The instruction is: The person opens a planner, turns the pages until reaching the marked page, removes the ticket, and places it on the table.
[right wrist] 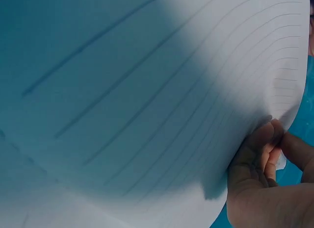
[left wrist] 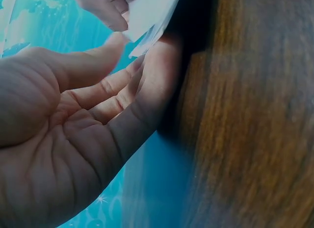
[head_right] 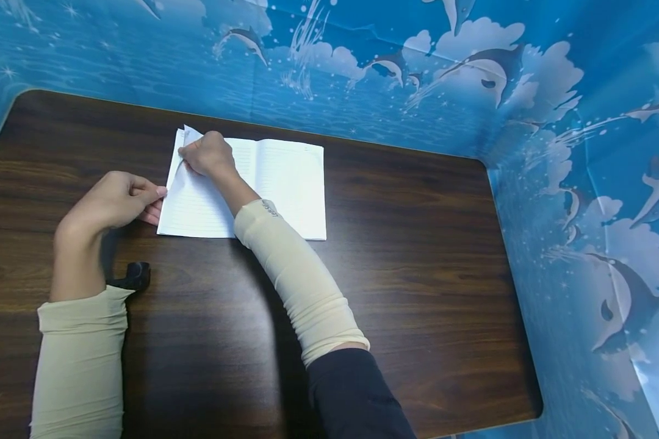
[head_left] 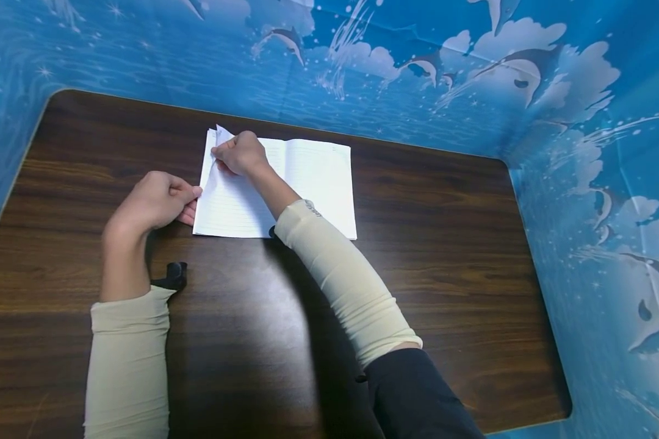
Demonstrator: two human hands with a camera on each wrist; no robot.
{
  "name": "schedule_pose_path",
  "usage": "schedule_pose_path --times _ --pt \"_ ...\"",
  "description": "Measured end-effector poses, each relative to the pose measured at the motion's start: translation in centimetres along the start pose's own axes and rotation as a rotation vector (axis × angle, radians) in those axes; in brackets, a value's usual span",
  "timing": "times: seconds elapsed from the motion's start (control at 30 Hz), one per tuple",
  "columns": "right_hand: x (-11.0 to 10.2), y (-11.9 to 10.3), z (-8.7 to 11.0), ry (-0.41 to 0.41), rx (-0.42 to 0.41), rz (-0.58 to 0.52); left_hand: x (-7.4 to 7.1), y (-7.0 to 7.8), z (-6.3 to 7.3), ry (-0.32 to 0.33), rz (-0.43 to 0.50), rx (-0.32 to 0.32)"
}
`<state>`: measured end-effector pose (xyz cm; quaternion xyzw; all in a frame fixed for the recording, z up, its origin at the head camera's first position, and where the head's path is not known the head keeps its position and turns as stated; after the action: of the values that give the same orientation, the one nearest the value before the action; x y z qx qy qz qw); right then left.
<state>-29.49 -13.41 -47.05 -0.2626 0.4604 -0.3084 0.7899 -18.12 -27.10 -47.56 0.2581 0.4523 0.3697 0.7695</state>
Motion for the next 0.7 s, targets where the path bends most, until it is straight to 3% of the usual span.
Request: schedule_pose_path --times 0.17,0.47,0.7 --pt "0.02 -0.23 0.19 0.002 -0.011 0.033 -0.08 0.16 0.00 0.006 -0.044 -0.002" --pt "-0.29 -0.21 0.52 -0.112 -0.043 -0.058 0.12 0.24 0.06 0.024 -0.083 -0.013" --pt "-0.25 -0.38 0.75 -0.146 -0.049 -0.054 0.16 0.08 0.04 0.031 -0.092 -0.020"
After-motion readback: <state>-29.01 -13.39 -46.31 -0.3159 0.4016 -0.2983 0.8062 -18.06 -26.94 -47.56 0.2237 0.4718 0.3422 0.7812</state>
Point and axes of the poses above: each hand's wrist, its own z-axis away from the middle knuckle, its own x-axis out of the palm, y = z × x, the point moved 4 cm from there along -z, towards the middle knuckle, and after that the axes turned 2 degrees about -z, right-handed, at the moved point
